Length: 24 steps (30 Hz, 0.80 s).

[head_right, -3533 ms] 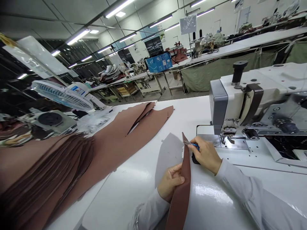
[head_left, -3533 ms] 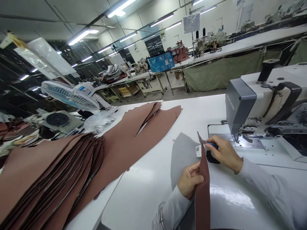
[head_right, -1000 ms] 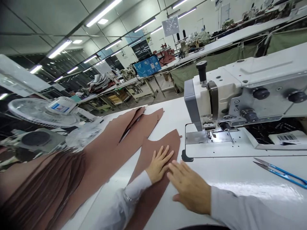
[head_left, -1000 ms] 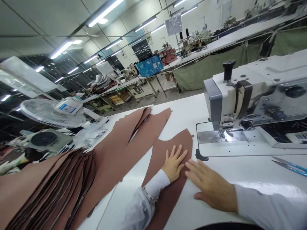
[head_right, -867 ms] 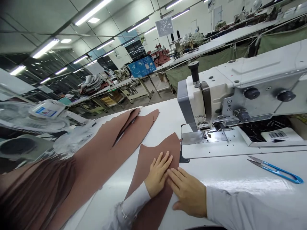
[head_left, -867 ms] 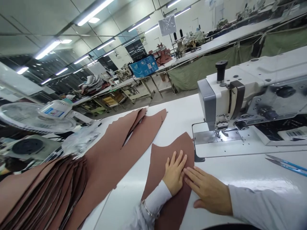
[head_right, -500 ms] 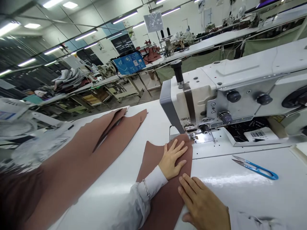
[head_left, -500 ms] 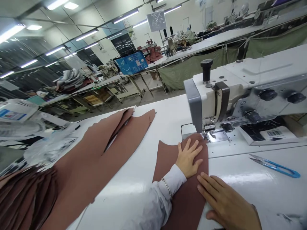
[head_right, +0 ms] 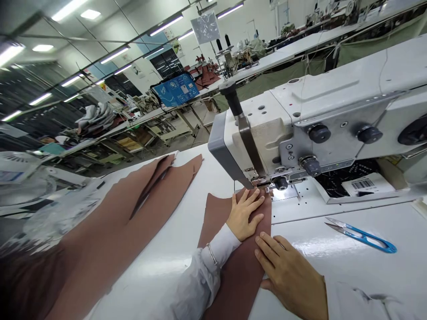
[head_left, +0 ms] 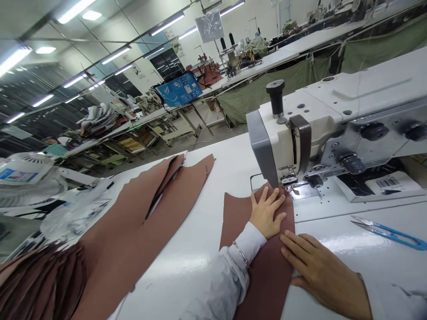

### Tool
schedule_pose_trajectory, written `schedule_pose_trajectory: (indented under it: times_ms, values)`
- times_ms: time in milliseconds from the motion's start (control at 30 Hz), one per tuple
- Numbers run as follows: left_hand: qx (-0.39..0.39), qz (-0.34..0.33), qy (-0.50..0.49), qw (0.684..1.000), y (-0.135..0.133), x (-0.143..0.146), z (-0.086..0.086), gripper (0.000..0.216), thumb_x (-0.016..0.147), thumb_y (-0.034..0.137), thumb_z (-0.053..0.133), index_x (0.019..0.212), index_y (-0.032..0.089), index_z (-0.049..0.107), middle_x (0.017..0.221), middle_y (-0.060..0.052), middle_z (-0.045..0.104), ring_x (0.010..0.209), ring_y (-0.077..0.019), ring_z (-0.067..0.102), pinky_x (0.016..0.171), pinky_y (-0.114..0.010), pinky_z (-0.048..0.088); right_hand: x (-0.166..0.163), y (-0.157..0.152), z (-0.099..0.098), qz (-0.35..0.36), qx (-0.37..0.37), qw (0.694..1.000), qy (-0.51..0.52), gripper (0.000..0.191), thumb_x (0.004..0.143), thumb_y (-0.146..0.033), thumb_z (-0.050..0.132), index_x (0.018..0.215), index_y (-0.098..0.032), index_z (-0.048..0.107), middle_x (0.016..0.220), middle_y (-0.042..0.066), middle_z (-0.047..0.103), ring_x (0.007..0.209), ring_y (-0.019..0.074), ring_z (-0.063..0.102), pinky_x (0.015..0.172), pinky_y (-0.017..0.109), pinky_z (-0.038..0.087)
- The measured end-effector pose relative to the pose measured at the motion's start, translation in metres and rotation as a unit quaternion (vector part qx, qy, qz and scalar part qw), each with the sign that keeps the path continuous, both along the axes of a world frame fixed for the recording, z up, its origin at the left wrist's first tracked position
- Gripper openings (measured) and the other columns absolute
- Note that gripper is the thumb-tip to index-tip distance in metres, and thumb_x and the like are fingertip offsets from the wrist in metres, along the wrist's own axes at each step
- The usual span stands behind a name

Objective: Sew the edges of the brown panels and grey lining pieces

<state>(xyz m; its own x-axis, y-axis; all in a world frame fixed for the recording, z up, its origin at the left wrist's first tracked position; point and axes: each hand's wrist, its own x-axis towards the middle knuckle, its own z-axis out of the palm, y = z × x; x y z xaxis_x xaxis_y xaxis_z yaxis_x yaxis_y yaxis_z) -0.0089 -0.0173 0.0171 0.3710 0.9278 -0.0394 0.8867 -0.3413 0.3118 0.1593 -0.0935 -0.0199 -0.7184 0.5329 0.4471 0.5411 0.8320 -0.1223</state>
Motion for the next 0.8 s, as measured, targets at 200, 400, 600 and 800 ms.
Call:
schedule_pose_trajectory:
  times_ms: [200, 400, 600, 800]
  values:
    - [0.009, 0.002, -0.002, 1.000, -0.002, 0.000, -0.001, 0.050, 0.080, 0.030, 0.049, 0.129, 0.026, 0.039, 0.140, -0.002, 0.031, 0.132, -0.0306, 0.014, 0.099, -0.068, 0.005, -0.001, -0.002, 0.002, -0.005, 0.015, 1.000, 0.008, 0.051, 0.076, -0.053, 0.059, 0.111, -0.015, 0.056, 0.125, 0.010, 0.048, 0.116, 0.0255, 0.039, 0.093, 0.040, 0.031]
    - [0.030, 0.004, -0.001, 1.000, -0.004, 0.002, -0.003, 0.051, 0.078, 0.029, 0.051, 0.128, 0.024, 0.041, 0.140, -0.003, 0.032, 0.131, -0.0330, 0.016, 0.097, -0.069, 0.010, 0.000, -0.006, 0.003, 0.016, -0.011, 0.999, 0.046, 0.034, 0.085, -0.040, 0.052, 0.106, -0.015, 0.059, 0.121, 0.009, 0.051, 0.114, 0.0233, 0.041, 0.094, 0.038, 0.032]
    - [0.093, -0.080, -0.052, 0.991, -0.021, 0.003, -0.012, 0.031, 0.082, 0.022, 0.046, 0.111, 0.020, 0.056, 0.126, -0.006, 0.051, 0.123, -0.0237, 0.036, 0.104, -0.054, 0.018, -0.007, -0.017, 0.012, 0.038, -0.019, 0.988, 0.151, 0.027, 0.093, -0.020, 0.037, 0.088, -0.016, 0.064, 0.095, 0.002, 0.063, 0.094, 0.0136, 0.053, 0.091, 0.028, 0.036]
    - [0.065, -0.058, -0.066, 0.994, -0.021, 0.006, -0.009, 0.031, 0.080, 0.021, 0.048, 0.110, 0.019, 0.056, 0.128, -0.006, 0.049, 0.124, -0.0231, 0.035, 0.106, -0.056, 0.012, -0.009, -0.010, 0.025, 0.023, -0.017, 0.985, 0.171, 0.031, 0.093, -0.020, 0.035, 0.083, -0.014, 0.064, 0.088, 0.002, 0.064, 0.086, 0.0145, 0.054, 0.084, 0.029, 0.040]
